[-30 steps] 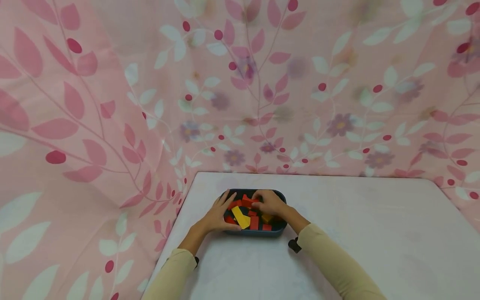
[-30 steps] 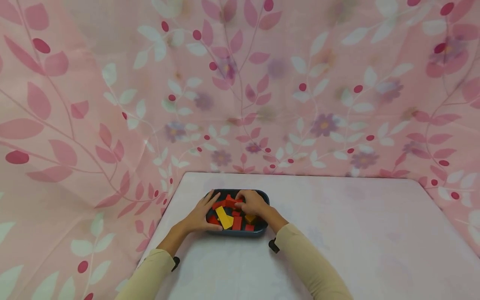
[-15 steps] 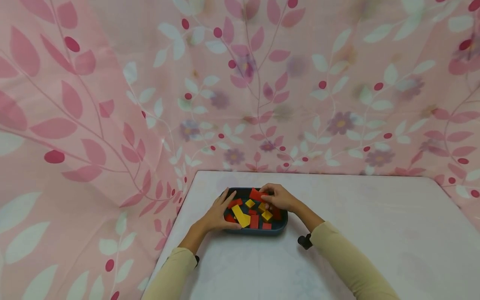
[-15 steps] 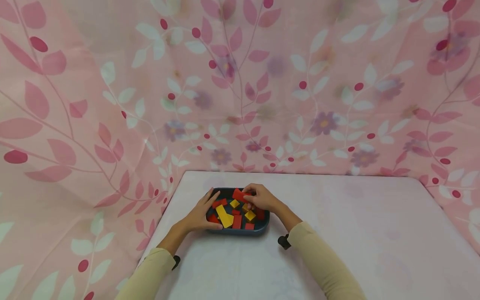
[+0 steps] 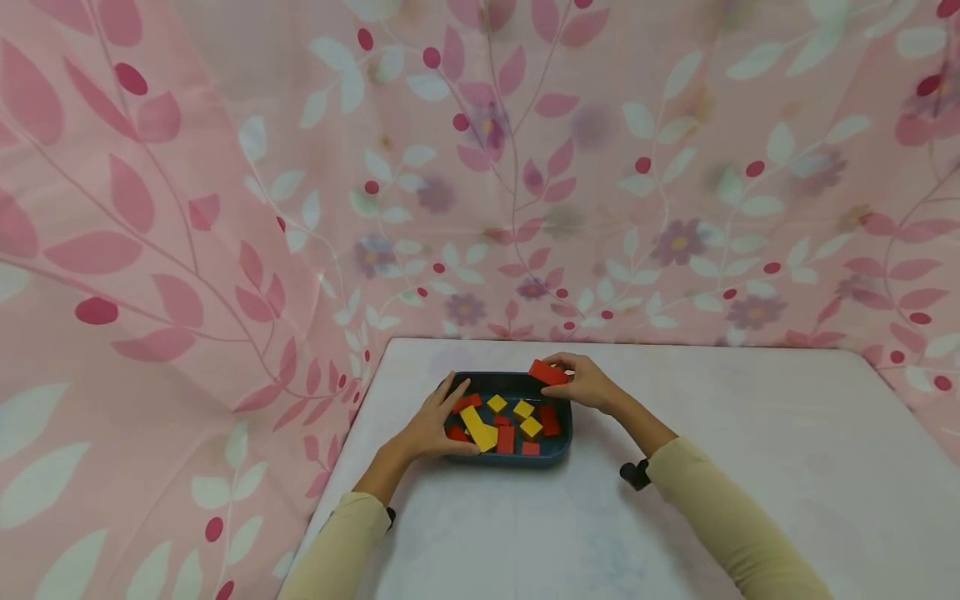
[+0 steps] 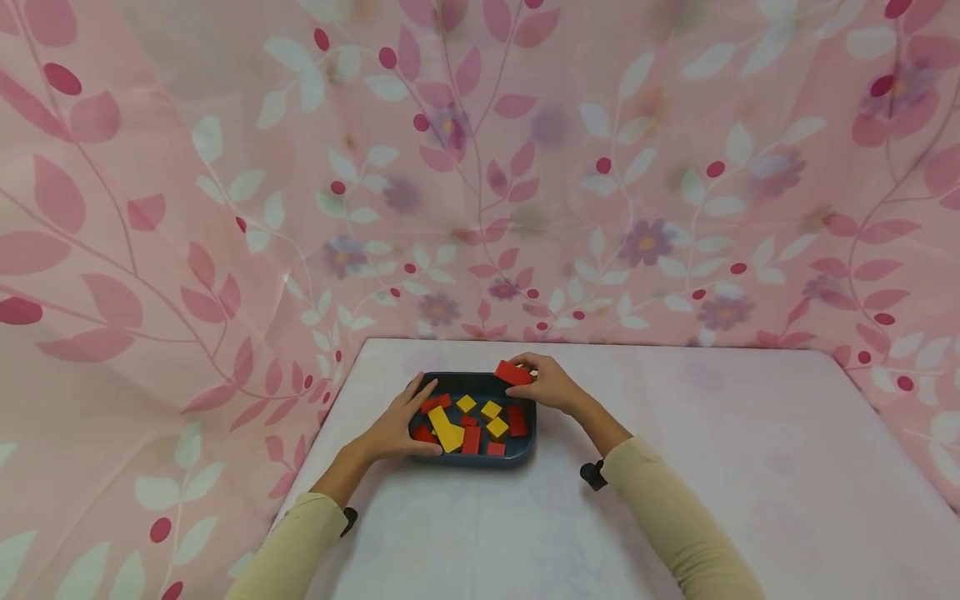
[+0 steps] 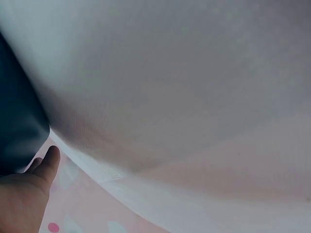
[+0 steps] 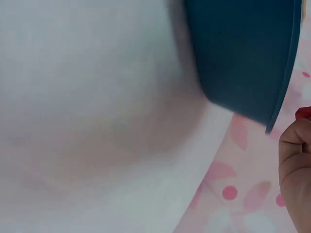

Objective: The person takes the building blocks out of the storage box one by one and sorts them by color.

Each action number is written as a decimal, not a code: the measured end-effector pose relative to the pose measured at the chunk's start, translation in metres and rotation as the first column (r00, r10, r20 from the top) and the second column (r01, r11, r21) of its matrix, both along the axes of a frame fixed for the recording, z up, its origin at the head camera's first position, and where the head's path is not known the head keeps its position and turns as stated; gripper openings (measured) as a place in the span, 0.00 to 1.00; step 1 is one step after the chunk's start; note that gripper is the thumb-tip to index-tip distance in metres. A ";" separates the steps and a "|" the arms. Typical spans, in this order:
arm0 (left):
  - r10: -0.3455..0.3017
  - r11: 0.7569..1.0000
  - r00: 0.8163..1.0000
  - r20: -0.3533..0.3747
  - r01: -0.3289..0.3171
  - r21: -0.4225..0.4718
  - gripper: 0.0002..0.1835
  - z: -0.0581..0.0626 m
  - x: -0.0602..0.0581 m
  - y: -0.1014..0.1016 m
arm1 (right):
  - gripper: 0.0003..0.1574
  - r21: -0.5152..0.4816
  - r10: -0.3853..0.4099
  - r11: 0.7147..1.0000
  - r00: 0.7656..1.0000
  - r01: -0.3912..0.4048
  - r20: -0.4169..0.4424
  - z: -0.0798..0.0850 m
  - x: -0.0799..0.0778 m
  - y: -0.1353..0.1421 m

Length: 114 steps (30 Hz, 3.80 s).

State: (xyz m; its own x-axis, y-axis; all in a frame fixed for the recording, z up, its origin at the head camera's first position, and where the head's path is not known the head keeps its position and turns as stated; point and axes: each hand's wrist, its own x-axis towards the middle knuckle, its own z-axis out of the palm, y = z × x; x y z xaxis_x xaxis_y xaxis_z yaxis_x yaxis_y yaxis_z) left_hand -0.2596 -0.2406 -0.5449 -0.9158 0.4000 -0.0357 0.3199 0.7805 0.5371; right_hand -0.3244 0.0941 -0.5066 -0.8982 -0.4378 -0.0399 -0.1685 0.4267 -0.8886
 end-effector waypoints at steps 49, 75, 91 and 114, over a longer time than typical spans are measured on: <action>0.013 0.999 1.000 -0.005 -0.013 0.034 0.71 -0.001 -0.003 0.000 | 0.26 0.186 -0.108 0.977 0.994 0.108 -0.009 -0.066 -0.017 0.090; 0.008 0.999 1.000 0.008 -0.008 0.039 0.69 -0.005 -0.005 0.000 | 0.35 0.168 -0.186 0.972 0.974 0.164 0.127 -0.070 -0.019 0.087; 0.024 0.999 0.999 0.033 -0.025 0.023 0.69 0.000 -0.004 0.001 | 0.29 0.172 -0.185 0.971 0.979 0.169 0.082 -0.070 -0.019 0.084; 0.010 1.000 1.000 0.020 -0.010 0.018 0.69 0.001 -0.006 0.000 | 0.30 0.238 -0.198 0.955 0.978 0.178 0.064 -0.067 -0.019 0.079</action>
State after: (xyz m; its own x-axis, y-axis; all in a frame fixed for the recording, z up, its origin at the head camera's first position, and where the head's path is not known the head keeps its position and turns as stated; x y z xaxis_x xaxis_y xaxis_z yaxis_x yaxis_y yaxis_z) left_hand -0.2656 -0.2408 -0.5440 -0.9189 0.3916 -0.0468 0.3013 0.7738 0.5572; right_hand -0.3434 0.1731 -0.5736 -0.9520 -0.2316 -0.1999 0.0068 0.6374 -0.7705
